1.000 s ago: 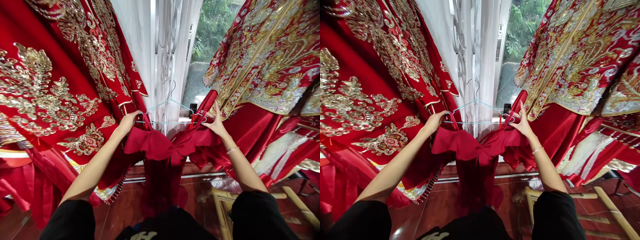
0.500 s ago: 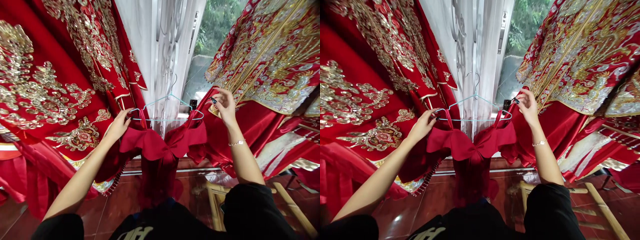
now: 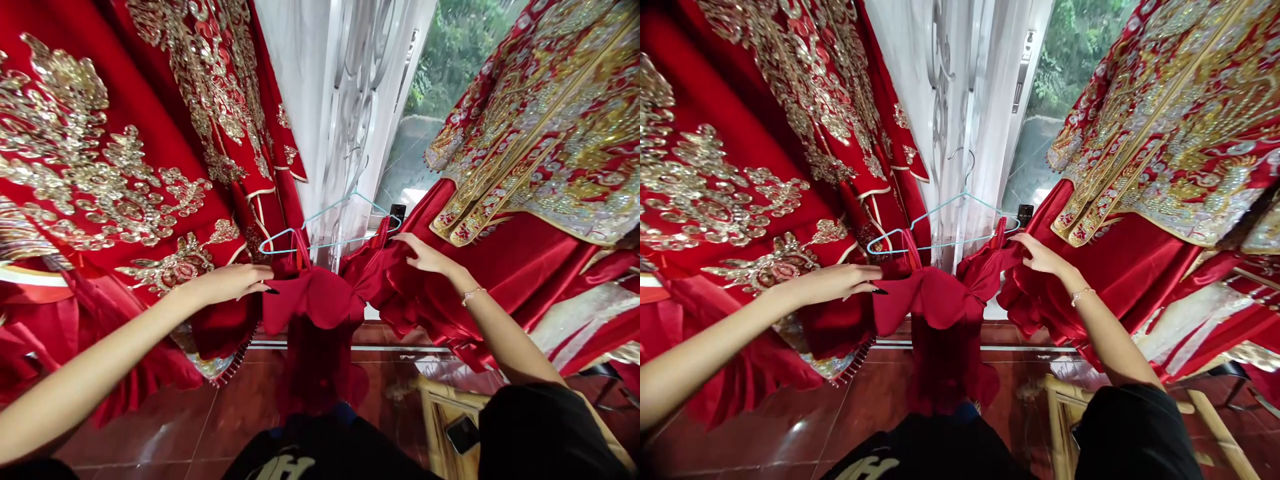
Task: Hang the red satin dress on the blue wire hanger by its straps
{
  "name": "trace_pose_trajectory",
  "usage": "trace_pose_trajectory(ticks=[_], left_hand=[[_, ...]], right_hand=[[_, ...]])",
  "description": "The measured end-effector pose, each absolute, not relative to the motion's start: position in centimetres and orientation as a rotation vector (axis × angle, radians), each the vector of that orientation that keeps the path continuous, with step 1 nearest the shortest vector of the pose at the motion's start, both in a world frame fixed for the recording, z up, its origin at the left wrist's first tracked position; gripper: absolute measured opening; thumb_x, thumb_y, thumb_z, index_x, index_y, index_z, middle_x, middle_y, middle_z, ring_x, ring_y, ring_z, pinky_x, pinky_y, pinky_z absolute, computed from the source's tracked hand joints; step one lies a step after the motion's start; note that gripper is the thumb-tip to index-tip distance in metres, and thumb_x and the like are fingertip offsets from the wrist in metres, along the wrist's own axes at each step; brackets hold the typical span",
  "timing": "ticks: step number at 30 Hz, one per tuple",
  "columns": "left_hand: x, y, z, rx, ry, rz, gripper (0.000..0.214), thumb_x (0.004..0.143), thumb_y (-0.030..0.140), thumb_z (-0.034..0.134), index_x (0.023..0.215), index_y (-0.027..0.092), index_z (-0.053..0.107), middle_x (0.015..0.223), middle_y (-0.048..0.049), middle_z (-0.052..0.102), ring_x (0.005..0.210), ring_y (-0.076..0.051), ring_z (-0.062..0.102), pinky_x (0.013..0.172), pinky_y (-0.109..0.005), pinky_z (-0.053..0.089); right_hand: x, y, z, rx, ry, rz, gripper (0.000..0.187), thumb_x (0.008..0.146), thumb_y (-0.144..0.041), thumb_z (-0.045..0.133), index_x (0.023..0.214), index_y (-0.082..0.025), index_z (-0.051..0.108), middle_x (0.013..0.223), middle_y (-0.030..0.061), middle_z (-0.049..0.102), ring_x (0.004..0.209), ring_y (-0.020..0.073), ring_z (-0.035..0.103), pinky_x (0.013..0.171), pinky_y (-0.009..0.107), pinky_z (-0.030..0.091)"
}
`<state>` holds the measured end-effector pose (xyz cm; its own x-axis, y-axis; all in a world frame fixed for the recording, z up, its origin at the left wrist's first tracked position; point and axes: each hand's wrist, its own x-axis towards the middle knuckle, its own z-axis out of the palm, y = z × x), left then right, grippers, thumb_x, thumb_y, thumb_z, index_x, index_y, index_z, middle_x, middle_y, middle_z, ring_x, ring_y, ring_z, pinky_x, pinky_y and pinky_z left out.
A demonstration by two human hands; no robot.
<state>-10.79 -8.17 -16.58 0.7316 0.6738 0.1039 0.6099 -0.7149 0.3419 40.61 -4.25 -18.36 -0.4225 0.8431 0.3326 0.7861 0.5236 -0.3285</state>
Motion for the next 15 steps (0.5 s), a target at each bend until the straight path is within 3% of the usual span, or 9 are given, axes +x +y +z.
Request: trace_pose_trajectory(ticks=[3,6,11,15], left_hand=[[-11.7,-7.2,-13.4,2.533,0.834,0.129,0.037,0.095,0.049,0.050,0.070,0.026,0.065,0.072,-0.0036,0.067,0.066,-0.020,0.063,0.064,-0.028,0.048],[-11.4,-6.1,-10.2,2.532,0.831,0.016,0.040,0.093,0.047,0.052,0.062,0.023,0.059,0.063,-0.0030,0.061,0.057,-0.017,0.055,0.059,-0.027,0.044],[-10.1,-3.2,-6.7,2.637,0.883,-0.156,0.044,0.093,0.045,0.049,0.060,0.018,0.058,0.061,-0.0039,0.060,0.053,-0.014,0.048,0.056,-0.028,0.038],[-9.9,-1.2,-4.4,2.679,0.851,-0.200,0.049,0.088,0.054,0.057,0.055,0.018,0.060,0.056,-0.0022,0.054,0.052,-0.013,0.042,0.056,-0.030,0.034]], right_hand=[[39.7,-2.3,-17.1,-1.413,-1.999,-0.069,0.057,0.080,-0.025,0.057,0.137,-0.017,0.049,0.124,0.0164,0.059,0.112,0.0319,0.059,0.101,0.055,0.048],[37.6,-0.6,-15.4,-1.488,-1.941,-0.467,0.067,0.079,-0.028,0.065,0.142,-0.014,0.046,0.140,0.0216,0.051,0.126,0.0399,0.050,0.104,0.059,0.042],[35.1,1.2,-14.2,-1.711,-2.457,-0.428,0.044,0.084,-0.006,0.048,0.124,-0.015,0.065,0.121,0.0167,0.069,0.105,0.0279,0.067,0.086,0.035,0.052],[36.0,1.4,-13.9,-1.671,-2.517,-0.596,0.043,0.087,-0.003,0.042,0.116,-0.016,0.071,0.123,0.0136,0.071,0.099,0.0235,0.072,0.075,0.027,0.053]])
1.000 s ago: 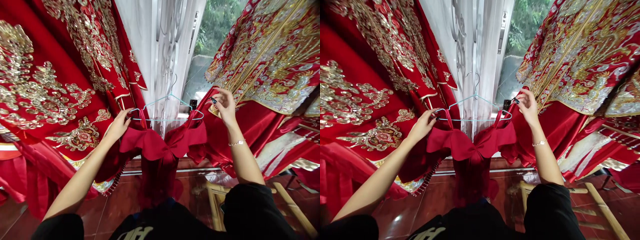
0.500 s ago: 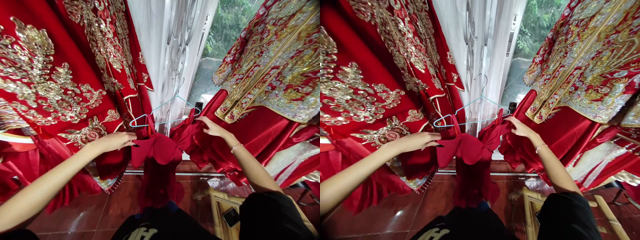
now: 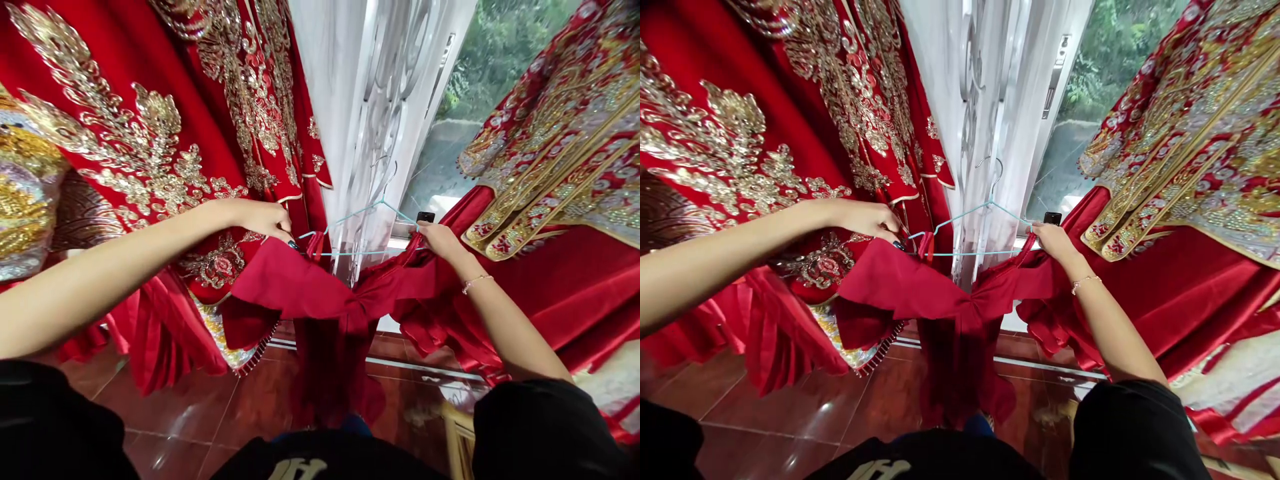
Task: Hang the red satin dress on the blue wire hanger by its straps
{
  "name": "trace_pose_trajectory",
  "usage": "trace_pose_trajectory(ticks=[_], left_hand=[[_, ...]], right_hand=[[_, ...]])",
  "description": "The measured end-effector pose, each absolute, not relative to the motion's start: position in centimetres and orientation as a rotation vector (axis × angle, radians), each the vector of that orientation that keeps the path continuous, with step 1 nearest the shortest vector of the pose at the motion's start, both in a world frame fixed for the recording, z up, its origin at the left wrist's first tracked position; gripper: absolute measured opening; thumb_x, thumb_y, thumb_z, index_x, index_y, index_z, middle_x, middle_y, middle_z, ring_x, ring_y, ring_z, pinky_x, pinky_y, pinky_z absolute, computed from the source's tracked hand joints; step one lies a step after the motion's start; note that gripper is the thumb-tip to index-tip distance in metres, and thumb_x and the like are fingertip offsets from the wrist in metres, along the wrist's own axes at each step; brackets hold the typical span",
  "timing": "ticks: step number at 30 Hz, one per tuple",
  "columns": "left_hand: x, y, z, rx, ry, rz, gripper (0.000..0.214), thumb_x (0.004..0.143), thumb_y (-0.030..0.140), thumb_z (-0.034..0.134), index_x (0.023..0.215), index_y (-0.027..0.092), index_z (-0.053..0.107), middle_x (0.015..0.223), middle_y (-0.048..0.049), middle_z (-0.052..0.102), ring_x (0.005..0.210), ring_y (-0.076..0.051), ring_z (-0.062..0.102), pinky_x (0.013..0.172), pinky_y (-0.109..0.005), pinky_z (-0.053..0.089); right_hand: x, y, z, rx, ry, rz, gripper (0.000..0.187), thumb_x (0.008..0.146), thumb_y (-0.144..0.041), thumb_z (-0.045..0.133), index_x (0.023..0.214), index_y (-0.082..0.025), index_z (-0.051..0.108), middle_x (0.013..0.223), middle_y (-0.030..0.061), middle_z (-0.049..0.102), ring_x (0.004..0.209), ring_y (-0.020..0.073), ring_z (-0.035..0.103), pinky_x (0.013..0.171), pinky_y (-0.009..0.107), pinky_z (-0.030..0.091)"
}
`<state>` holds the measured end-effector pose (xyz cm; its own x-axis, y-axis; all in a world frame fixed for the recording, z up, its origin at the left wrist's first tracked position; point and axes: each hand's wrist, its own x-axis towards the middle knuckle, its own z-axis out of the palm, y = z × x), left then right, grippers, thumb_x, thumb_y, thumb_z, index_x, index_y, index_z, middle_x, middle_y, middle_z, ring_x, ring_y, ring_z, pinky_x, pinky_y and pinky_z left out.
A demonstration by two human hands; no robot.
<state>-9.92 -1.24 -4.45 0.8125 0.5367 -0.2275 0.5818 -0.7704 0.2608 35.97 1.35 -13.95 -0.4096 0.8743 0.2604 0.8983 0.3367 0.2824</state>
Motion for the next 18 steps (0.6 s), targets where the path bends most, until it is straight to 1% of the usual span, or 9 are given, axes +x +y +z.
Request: trace_pose_trajectory(ticks=[3,7,10,12,15,16,18], left_hand=[[-8.9,-0.4,-2.8,2.706,0.801,-0.120,0.048,0.083,0.059,0.065,0.056,0.019,0.063,0.058,-0.0020,0.056,0.055,-0.014,0.044,0.061,-0.031,0.035],[-5.3,0.8,-1.6,2.792,0.653,-0.025,0.049,0.085,0.059,0.065,0.058,0.019,0.063,0.058,-0.0022,0.055,0.056,-0.014,0.044,0.063,-0.032,0.036],[-2.6,2.0,-1.5,2.871,0.556,0.038,0.047,0.089,0.056,0.062,0.060,0.019,0.064,0.061,-0.0030,0.057,0.059,-0.014,0.046,0.065,-0.031,0.037],[-1.5,2.7,-1.8,2.920,0.506,0.114,0.046,0.090,0.054,0.061,0.060,0.019,0.063,0.068,-0.0048,0.061,0.063,-0.015,0.050,0.067,-0.031,0.039],[-1.1,3.0,-2.6,2.929,0.448,0.276,0.047,0.089,0.054,0.062,0.057,0.019,0.059,0.082,-0.0072,0.064,0.071,-0.015,0.054,0.071,-0.030,0.043],[-1.2,2.9,-2.8,2.910,0.445,0.309,0.048,0.089,0.053,0.061,0.056,0.019,0.057,0.081,-0.0065,0.063,0.070,-0.015,0.053,0.070,-0.030,0.043],[-1.5,2.5,-3.2,2.852,0.476,0.335,0.048,0.091,0.051,0.058,0.055,0.019,0.053,0.067,-0.0019,0.056,0.061,-0.012,0.046,0.063,-0.028,0.040]], right_hand=[[36.9,1.3,-13.8,-1.581,-2.544,-0.630,0.047,0.084,0.000,0.041,0.116,-0.016,0.072,0.125,0.0140,0.071,0.099,0.0240,0.073,0.076,0.029,0.055],[36.9,1.2,-14.3,-1.437,-2.574,-0.542,0.054,0.081,0.004,0.040,0.119,-0.017,0.071,0.130,0.0129,0.069,0.109,0.0249,0.071,0.084,0.032,0.058],[36.4,0.7,-15.3,-1.402,-2.521,-0.454,0.061,0.078,0.004,0.041,0.129,-0.020,0.066,0.133,0.0103,0.068,0.112,0.0241,0.069,0.087,0.032,0.058],[36.2,0.2,-16.1,-1.342,-2.487,-0.324,0.068,0.076,0.003,0.043,0.136,-0.023,0.060,0.135,0.0086,0.067,0.114,0.0238,0.068,0.091,0.034,0.058],[36.6,-0.8,-17.2,-1.157,-2.395,-0.056,0.072,0.075,-0.001,0.043,0.142,-0.025,0.053,0.135,0.0081,0.064,0.124,0.0242,0.063,0.105,0.042,0.051],[37.0,-1.2,-17.7,-1.100,-2.329,0.015,0.072,0.075,-0.003,0.045,0.144,-0.025,0.050,0.138,0.0085,0.062,0.129,0.0246,0.059,0.110,0.045,0.047],[38.3,-2.3,-18.6,-1.030,-2.143,0.094,0.073,0.074,-0.008,0.049,0.145,-0.026,0.045,0.143,0.0092,0.057,0.134,0.0256,0.054,0.113,0.049,0.043]])
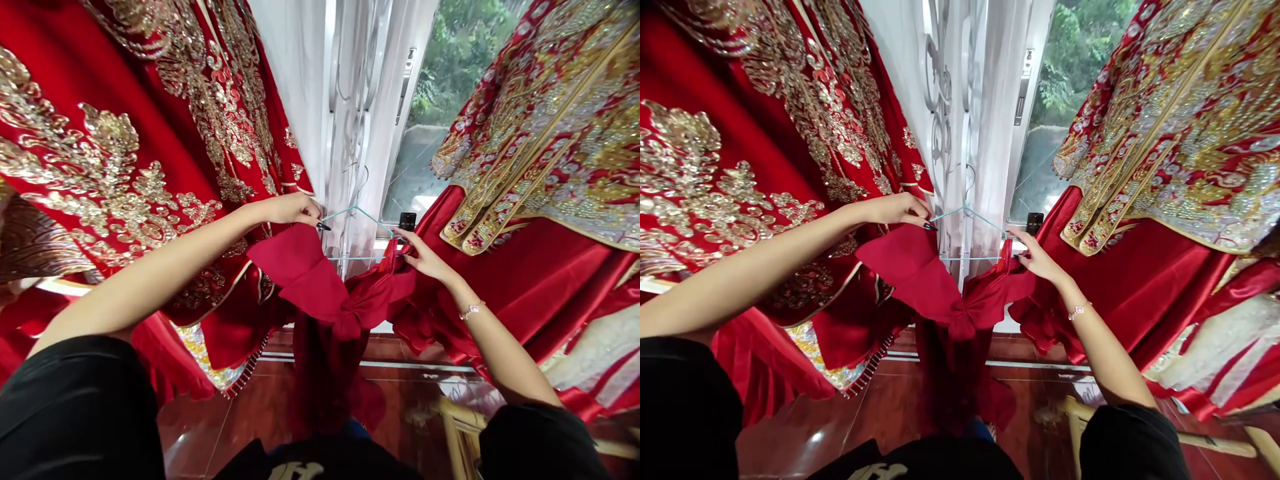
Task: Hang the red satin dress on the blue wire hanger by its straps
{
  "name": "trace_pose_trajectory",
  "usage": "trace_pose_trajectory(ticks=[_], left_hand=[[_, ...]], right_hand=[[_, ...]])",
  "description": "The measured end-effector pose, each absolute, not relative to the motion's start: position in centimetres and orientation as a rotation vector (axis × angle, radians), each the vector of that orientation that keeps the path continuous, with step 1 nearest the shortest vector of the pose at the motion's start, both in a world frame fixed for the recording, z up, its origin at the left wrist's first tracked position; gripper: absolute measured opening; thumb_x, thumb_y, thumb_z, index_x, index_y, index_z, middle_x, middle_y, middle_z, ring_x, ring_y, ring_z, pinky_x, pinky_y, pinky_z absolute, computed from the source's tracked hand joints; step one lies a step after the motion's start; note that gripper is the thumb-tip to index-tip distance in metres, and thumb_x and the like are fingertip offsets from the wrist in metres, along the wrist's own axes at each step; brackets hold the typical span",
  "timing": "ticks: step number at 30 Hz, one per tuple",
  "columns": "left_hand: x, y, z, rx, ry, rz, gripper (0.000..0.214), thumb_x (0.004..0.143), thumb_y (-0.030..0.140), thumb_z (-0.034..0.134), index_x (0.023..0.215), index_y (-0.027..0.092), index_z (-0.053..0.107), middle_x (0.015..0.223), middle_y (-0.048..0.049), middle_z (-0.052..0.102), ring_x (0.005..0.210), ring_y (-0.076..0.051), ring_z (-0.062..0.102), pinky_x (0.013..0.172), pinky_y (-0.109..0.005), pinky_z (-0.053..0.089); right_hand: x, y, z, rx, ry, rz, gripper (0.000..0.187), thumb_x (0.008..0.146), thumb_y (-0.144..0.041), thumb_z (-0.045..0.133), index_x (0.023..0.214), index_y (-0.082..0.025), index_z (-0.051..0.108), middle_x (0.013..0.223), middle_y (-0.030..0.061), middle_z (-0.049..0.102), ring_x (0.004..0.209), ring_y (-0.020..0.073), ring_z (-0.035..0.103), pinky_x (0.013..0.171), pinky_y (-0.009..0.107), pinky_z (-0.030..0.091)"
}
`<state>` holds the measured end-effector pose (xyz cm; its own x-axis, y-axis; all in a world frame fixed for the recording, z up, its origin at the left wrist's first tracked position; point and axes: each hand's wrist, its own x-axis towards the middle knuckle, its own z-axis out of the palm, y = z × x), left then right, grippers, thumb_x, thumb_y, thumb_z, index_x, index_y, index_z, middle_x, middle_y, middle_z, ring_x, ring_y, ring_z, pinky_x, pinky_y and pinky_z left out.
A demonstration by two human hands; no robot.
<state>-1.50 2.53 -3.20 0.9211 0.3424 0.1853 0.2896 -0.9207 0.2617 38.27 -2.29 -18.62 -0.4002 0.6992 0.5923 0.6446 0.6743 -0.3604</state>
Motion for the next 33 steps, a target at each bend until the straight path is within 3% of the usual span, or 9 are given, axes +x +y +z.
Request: trace_pose_trajectory(ticks=[5,8,10,13,17,22,28,33], left_hand=[[-1.6,2.5,-3.9,2.739,0.587,0.377,0.045,0.088,0.045,0.057,0.053,0.020,0.043,0.052,0.0051,0.034,0.052,-0.009,0.030,0.052,-0.027,0.027],[-1.4,3.1,-4.3,2.710,0.687,0.393,0.045,0.085,0.043,0.056,0.051,0.020,0.036,0.052,0.0054,0.030,0.051,-0.008,0.027,0.052,-0.028,0.024],[-1.4,3.3,-4.6,2.687,0.760,0.424,0.045,0.083,0.043,0.055,0.051,0.021,0.033,0.053,0.0054,0.028,0.051,-0.008,0.025,0.053,-0.028,0.023],[-1.5,3.1,-4.8,2.669,0.816,0.466,0.041,0.083,0.041,0.052,0.053,0.021,0.033,0.054,0.0053,0.029,0.053,-0.008,0.024,0.056,-0.029,0.022],[-1.7,3.1,-5.0,2.680,0.835,0.503,0.042,0.083,0.045,0.051,0.054,0.021,0.033,0.054,0.0058,0.029,0.054,-0.009,0.026,0.059,-0.028,0.024],[-1.8,3.6,-5.0,2.674,0.824,0.521,0.043,0.083,0.047,0.051,0.053,0.020,0.036,0.053,0.0057,0.031,0.054,-0.009,0.028,0.058,-0.028,0.024],[-1.8,4.1,-4.9,2.622,0.720,0.598,0.043,0.082,0.046,0.056,0.051,0.020,0.041,0.052,0.0044,0.036,0.052,-0.009,0.030,0.054,-0.028,0.026],[-1.7,4.5,-5.5,2.630,0.715,0.635,0.046,0.083,0.046,0.056,0.050,0.019,0.039,0.051,0.0046,0.036,0.053,-0.010,0.033,0.053,-0.025,0.029]], right_hand=[[41.6,-5.1,-20.8,-1.052,-2.007,0.091,0.050,0.067,-0.005,0.047,0.110,-0.024,0.063,0.124,0.0086,0.065,0.105,0.0238,0.065,0.097,0.045,0.052],[42.2,-5.1,-21.0,-1.192,-2.258,0.283,0.061,0.065,-0.004,0.045,0.120,-0.023,0.063,0.136,0.0095,0.062,0.097,0.0206,0.067,0.085,0.038,0.056],[42.3,-4.1,-20.6,-1.335,-2.352,0.311,0.066,0.066,-0.003,0.046,0.127,-0.023,0.061,0.136,0.0097,0.063,0.100,0.0208,0.068,0.090,0.038,0.055],[42.2,-2.3,-19.4,-1.481,-2.450,0.236,0.046,0.068,-0.004,0.048,0.105,-0.020,0.070,0.122,0.0101,0.070,0.108,0.0239,0.066,0.100,0.040,0.049],[42.1,-1.3,-18.3,-1.491,-2.518,0.462,0.022,0.065,-0.006,0.050,0.079,-0.018,0.062,0.095,0.0084,0.071,0.087,0.0217,0.068,0.083,0.036,0.053],[43.7,-2.2,-15.9,-1.395,-2.488,0.752,0.017,0.066,-0.011,0.047,0.080,-0.020,0.052,0.071,0.0002,0.063,0.059,0.0149,0.063,0.059,0.028,0.050],[43.6,-0.3,-9.1,-1.306,-2.583,0.134,0.015,0.068,-0.010,0.043,0.061,-0.023,0.045,0.058,-0.0018,0.049,0.056,0.0116,0.042,0.061,0.029,0.037],[38.2,0.8,-6.1,-1.075,-2.786,-0.187,0.019,0.071,-0.008,0.042,0.059,-0.023,0.040,0.061,0.0011,0.053,0.058,0.0132,0.039,0.062,0.029,0.033]])
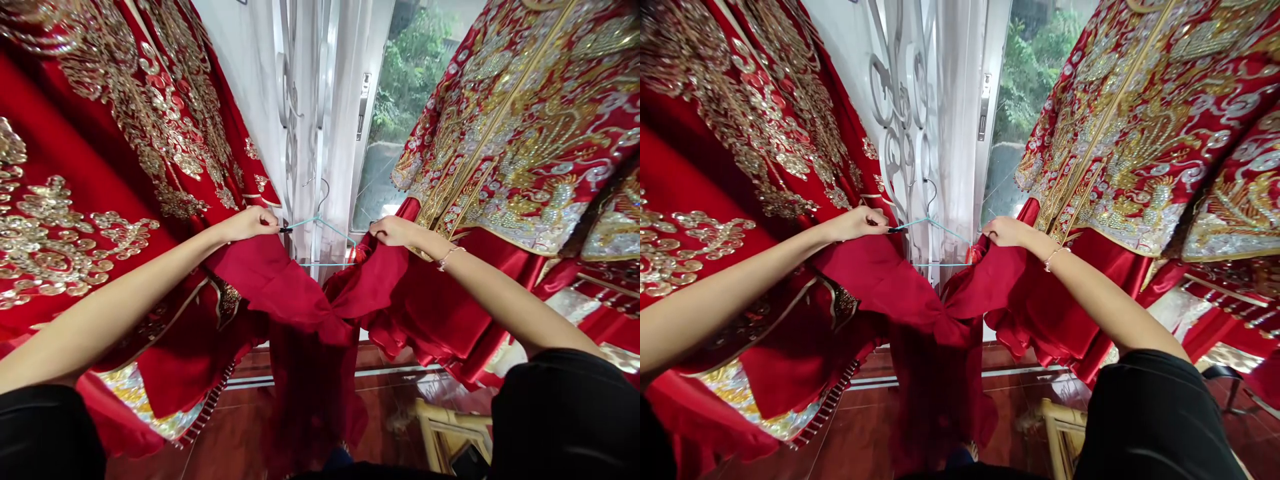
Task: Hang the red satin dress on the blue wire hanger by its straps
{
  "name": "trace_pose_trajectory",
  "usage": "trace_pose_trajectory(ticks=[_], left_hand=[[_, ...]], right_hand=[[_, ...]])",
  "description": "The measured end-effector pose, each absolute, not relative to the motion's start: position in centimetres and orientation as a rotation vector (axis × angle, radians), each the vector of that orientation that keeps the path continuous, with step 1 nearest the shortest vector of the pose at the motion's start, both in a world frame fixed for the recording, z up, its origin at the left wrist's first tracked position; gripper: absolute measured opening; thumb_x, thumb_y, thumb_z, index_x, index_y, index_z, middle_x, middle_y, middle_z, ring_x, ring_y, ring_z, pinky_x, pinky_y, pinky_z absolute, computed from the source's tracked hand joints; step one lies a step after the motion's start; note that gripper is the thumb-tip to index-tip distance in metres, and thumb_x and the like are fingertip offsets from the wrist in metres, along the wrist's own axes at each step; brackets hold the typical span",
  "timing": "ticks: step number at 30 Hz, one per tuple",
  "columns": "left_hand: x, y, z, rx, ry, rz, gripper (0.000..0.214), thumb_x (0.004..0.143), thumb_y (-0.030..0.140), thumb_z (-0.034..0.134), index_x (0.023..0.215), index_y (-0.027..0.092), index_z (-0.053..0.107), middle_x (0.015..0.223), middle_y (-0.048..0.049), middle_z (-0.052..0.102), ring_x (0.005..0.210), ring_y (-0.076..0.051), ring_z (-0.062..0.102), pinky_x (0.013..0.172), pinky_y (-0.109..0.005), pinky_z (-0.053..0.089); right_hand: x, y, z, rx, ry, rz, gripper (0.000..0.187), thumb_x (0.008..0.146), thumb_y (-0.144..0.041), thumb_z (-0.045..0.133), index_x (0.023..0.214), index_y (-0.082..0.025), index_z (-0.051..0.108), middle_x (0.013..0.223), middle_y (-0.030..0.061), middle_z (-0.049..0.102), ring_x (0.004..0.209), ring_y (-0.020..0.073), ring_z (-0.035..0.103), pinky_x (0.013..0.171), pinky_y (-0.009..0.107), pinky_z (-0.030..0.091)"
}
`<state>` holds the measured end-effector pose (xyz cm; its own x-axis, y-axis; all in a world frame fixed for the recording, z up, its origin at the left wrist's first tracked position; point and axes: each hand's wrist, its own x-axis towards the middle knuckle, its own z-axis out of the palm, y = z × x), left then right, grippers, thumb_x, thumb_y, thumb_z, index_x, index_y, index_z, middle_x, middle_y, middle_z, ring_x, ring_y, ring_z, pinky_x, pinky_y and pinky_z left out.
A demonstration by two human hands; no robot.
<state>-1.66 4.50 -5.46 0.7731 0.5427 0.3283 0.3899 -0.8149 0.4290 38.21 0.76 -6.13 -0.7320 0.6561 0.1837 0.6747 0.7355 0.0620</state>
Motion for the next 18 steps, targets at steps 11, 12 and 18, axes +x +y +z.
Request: trace_pose_trajectory(ticks=[11,12,18], left_hand=[[-1.9,5.3,-7.2,2.745,0.859,0.691,0.047,0.089,0.047,0.052,0.053,0.018,0.043,0.057,0.0023,0.044,0.062,-0.013,0.042,0.076,-0.031,0.041],[-1.9,4.9,-7.5,2.764,0.918,0.769,0.046,0.090,0.047,0.054,0.055,0.018,0.047,0.064,0.0001,0.051,0.067,-0.015,0.047,0.082,-0.035,0.042],[-3.4,-0.5,-11.2,2.576,1.129,1.671,0.059,0.090,0.054,0.060,0.140,0.026,0.046,0.150,-0.0155,0.039,0.125,-0.030,0.053,0.107,-0.049,0.045]], right_hand=[[29.1,0.1,-4.8,-0.908,-2.767,-0.246,0.018,0.075,-0.007,0.045,0.064,-0.022,0.045,0.060,-0.0007,0.048,0.059,0.0131,0.040,0.060,0.028,0.032],[28.9,-0.4,-4.9,-0.837,-2.659,-0.196,0.017,0.075,-0.007,0.044,0.068,-0.022,0.049,0.065,0.0000,0.051,0.064,0.0139,0.046,0.064,0.027,0.036],[32.5,-3.5,-8.0,-0.864,-1.765,-0.124,0.027,0.088,-0.015,0.035,0.098,-0.023,0.059,0.105,0.0077,0.061,0.103,0.0194,0.061,0.095,0.036,0.050]])
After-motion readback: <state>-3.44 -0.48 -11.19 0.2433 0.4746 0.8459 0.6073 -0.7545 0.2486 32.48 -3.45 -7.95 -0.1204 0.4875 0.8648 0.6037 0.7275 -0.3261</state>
